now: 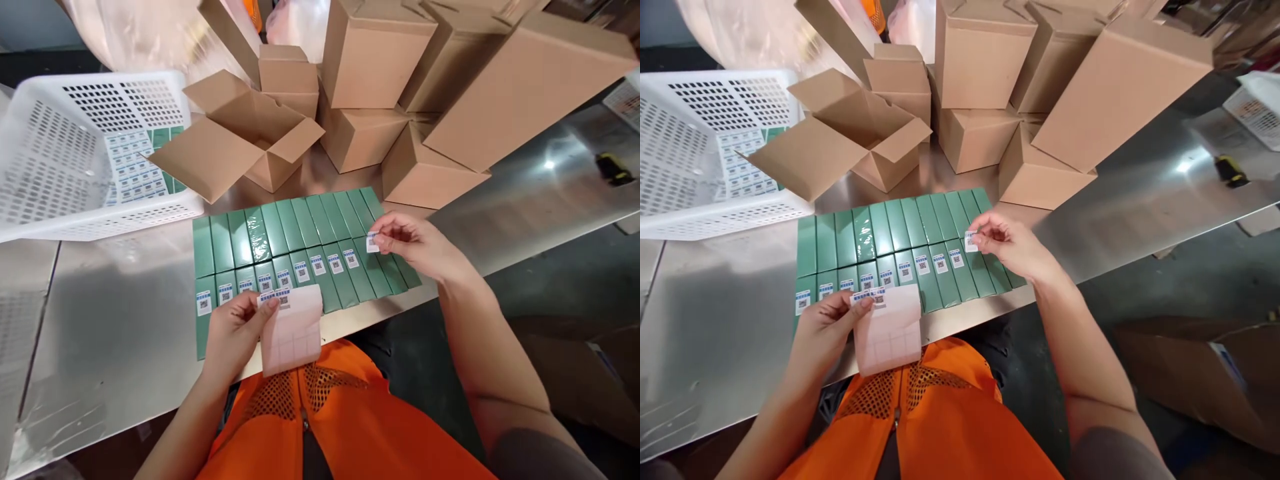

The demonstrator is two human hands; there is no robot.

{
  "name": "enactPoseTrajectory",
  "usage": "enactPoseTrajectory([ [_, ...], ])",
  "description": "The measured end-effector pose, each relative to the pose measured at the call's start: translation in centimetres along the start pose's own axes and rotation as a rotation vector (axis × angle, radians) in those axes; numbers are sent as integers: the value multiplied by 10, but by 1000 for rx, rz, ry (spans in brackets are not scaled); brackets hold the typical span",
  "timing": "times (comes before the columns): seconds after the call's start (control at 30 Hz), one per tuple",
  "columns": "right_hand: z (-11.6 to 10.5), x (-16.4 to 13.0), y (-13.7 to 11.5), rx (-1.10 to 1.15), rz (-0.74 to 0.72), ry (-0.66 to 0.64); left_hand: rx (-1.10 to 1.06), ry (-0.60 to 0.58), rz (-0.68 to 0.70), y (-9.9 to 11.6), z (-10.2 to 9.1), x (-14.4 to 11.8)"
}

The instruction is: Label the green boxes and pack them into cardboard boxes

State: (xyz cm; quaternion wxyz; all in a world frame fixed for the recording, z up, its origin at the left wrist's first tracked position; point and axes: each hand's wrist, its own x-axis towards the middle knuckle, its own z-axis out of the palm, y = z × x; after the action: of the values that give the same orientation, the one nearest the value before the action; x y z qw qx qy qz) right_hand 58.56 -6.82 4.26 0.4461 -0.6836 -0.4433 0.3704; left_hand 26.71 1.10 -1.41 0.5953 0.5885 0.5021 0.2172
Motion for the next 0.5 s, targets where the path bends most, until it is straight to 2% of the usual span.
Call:
enactPoseTrajectory([
  [0.07, -14, 8, 9, -52, 192, -126, 9, -7, -7, 0, 0, 0],
  [0.17, -19, 13, 20, -34, 326, -183, 10, -4, -17, 1, 0, 0],
  [0.37, -10, 10, 22, -86, 327, -161, 1, 0, -16, 1, -1, 0],
  [0.5, -6, 12, 16, -322, 321, -113, 9, 1, -9, 1, -1, 0],
])
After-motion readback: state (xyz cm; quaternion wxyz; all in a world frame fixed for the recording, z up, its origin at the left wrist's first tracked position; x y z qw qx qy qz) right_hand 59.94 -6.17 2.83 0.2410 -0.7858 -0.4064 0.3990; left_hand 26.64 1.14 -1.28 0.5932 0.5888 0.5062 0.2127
